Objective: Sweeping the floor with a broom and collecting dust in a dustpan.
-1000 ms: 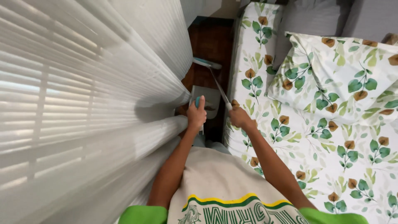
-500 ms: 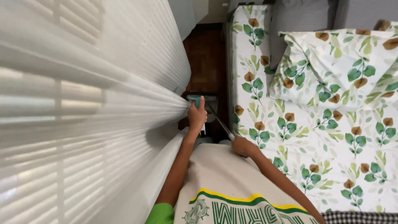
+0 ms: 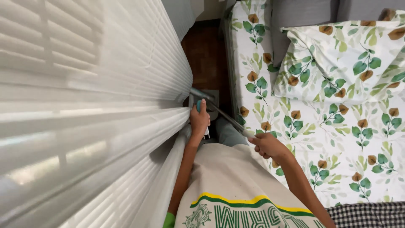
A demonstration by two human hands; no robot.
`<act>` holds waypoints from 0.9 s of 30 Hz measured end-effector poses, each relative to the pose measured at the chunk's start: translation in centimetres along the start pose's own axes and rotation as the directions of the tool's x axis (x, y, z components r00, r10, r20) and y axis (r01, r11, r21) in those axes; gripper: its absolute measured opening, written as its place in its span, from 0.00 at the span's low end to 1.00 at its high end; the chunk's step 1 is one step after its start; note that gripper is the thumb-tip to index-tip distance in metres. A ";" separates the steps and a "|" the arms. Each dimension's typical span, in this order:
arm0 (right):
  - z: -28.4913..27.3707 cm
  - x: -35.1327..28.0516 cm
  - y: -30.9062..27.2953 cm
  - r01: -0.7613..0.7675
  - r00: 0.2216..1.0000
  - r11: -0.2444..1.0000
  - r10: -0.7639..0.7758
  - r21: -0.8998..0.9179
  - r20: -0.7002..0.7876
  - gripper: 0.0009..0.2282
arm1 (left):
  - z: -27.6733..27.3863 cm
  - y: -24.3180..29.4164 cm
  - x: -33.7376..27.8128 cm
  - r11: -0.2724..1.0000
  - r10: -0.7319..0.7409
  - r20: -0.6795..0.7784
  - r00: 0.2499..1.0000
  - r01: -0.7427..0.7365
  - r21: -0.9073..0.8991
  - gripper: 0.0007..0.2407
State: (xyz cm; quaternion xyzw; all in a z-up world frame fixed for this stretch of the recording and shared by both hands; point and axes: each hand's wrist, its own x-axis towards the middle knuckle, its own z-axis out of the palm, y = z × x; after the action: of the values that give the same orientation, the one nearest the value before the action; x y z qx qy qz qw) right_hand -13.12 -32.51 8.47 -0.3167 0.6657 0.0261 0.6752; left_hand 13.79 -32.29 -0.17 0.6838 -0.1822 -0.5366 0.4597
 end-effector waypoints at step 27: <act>-5.2 20.1 -10.1 0.118 0.977 0.672 0.052 -0.731 0.205 0.21 | 6.0 5.8 18.0 0.999 -0.043 -0.236 0.971 0.046 0.009 0.20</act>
State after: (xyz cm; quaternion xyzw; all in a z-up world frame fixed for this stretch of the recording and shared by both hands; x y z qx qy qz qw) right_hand -10.85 -50.75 -5.51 -0.5701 0.5174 0.3141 0.5555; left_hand 16.23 -51.16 -5.59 0.7498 -0.1151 -0.4605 0.4609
